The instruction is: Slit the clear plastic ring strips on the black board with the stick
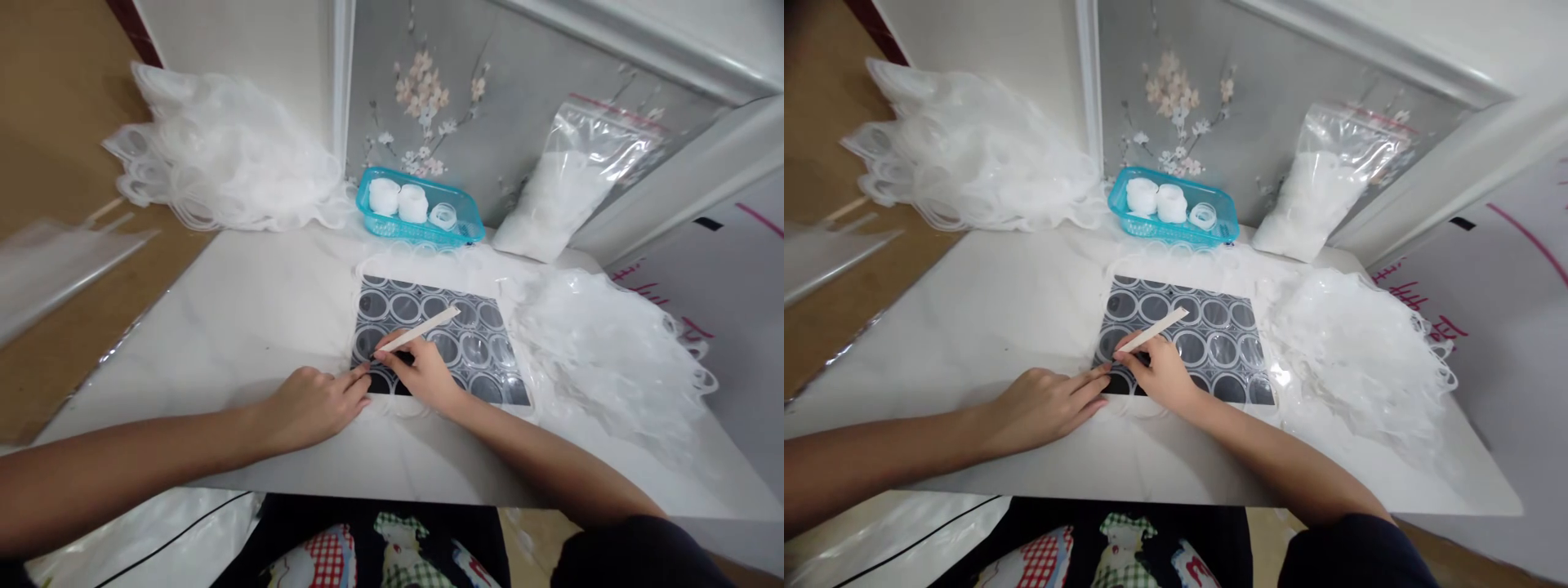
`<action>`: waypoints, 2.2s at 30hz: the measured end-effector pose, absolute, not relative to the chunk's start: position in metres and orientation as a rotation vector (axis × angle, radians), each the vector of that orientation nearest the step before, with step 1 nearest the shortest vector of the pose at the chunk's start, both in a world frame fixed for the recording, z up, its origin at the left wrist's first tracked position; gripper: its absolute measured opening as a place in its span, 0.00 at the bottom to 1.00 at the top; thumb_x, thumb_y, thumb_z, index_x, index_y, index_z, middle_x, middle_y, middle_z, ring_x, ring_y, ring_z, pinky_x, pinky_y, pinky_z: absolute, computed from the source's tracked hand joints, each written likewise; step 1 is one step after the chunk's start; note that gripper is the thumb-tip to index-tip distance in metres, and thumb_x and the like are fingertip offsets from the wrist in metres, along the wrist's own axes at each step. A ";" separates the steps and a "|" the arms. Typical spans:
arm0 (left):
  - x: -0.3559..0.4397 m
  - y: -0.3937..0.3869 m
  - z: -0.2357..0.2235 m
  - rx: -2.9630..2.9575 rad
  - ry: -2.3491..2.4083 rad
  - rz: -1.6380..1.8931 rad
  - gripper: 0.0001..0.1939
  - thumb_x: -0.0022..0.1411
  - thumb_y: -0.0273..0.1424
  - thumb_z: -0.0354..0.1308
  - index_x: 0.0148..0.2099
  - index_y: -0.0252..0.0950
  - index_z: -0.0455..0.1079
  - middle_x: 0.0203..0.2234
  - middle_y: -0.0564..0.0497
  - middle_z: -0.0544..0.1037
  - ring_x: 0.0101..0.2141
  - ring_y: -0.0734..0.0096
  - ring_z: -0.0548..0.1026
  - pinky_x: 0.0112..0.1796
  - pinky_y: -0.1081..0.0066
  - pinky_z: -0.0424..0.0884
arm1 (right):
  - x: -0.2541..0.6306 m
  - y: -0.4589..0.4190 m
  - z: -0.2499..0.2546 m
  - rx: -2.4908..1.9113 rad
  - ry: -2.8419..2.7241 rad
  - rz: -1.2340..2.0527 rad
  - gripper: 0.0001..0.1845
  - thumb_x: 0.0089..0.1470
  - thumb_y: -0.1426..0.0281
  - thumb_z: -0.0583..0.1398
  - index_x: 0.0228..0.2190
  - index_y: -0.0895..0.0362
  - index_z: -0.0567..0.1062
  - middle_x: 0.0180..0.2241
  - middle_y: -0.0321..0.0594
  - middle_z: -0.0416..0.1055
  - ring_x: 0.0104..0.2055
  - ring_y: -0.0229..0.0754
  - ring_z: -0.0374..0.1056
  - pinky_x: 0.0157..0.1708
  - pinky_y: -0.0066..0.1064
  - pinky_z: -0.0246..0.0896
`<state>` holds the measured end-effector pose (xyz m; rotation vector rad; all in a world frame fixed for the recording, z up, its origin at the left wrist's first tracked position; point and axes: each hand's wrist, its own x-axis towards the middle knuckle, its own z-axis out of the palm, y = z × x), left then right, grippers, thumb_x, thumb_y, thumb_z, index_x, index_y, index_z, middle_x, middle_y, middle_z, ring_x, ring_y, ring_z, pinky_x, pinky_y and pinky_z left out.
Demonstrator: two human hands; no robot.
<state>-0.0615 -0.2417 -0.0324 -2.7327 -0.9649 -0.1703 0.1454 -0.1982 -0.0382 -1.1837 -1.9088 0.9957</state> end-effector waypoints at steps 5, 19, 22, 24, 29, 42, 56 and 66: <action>-0.059 -0.240 -0.030 -2.824 -1.088 -0.159 0.19 0.71 0.37 0.47 0.56 0.32 0.69 0.48 0.44 0.79 0.26 0.66 0.79 0.20 0.70 0.67 | 0.151 -0.206 -0.046 -1.062 -2.161 0.629 0.07 0.60 0.71 0.59 0.34 0.52 0.78 0.40 0.39 0.79 0.57 0.52 0.65 0.56 0.49 0.59; -0.058 -0.233 -0.022 -2.971 -1.297 -0.190 0.16 0.69 0.36 0.48 0.47 0.39 0.76 0.47 0.50 0.79 0.35 0.65 0.81 0.26 0.71 0.69 | 0.188 -0.147 -0.014 -1.323 -1.790 0.052 0.12 0.62 0.66 0.54 0.34 0.52 0.77 0.36 0.40 0.77 0.50 0.52 0.67 0.57 0.58 0.52; -0.054 -0.228 -0.021 -2.970 -1.315 -0.238 0.16 0.70 0.38 0.48 0.47 0.39 0.75 0.45 0.51 0.81 0.35 0.66 0.81 0.26 0.72 0.69 | 0.200 -0.176 -0.022 -1.293 -1.879 0.268 0.10 0.60 0.66 0.56 0.33 0.51 0.78 0.36 0.41 0.78 0.51 0.53 0.66 0.53 0.51 0.60; -0.048 -0.227 -0.021 -2.963 -1.259 -0.224 0.16 0.70 0.38 0.48 0.50 0.38 0.74 0.48 0.50 0.79 0.35 0.64 0.81 0.26 0.71 0.70 | 0.201 -0.197 -0.035 -1.273 -1.925 0.485 0.09 0.59 0.65 0.57 0.33 0.51 0.78 0.35 0.40 0.78 0.51 0.51 0.67 0.51 0.47 0.63; -0.030 -0.230 -0.022 -2.935 -1.088 -0.041 0.22 0.70 0.40 0.48 0.59 0.36 0.68 0.56 0.44 0.72 0.34 0.60 0.81 0.25 0.68 0.71 | 0.196 -0.212 -0.053 -1.263 -1.892 0.759 0.08 0.58 0.64 0.60 0.33 0.51 0.79 0.35 0.39 0.79 0.52 0.51 0.68 0.54 0.47 0.62; -0.020 -0.227 -0.031 -2.961 -1.049 -0.101 0.22 0.70 0.41 0.45 0.60 0.37 0.67 0.56 0.42 0.72 0.33 0.62 0.80 0.24 0.69 0.69 | 0.196 -0.211 -0.049 -1.201 -1.960 0.704 0.08 0.59 0.67 0.59 0.35 0.52 0.80 0.36 0.39 0.80 0.54 0.50 0.67 0.55 0.46 0.62; -0.019 -0.227 -0.027 -2.941 -1.027 -0.037 0.22 0.70 0.41 0.46 0.60 0.37 0.67 0.56 0.43 0.72 0.30 0.64 0.80 0.23 0.69 0.68 | 0.198 -0.211 -0.050 -1.199 -1.958 0.702 0.07 0.59 0.67 0.59 0.35 0.52 0.79 0.38 0.38 0.80 0.55 0.50 0.66 0.56 0.47 0.61; -0.022 -0.218 -0.023 -3.143 -1.149 -0.077 0.20 0.68 0.38 0.50 0.59 0.39 0.68 0.56 0.48 0.72 0.40 0.61 0.80 0.28 0.70 0.71 | 0.192 -0.215 -0.050 -1.126 -2.385 0.113 0.10 0.60 0.73 0.56 0.36 0.48 0.77 0.42 0.34 0.79 0.61 0.51 0.59 0.65 0.56 0.35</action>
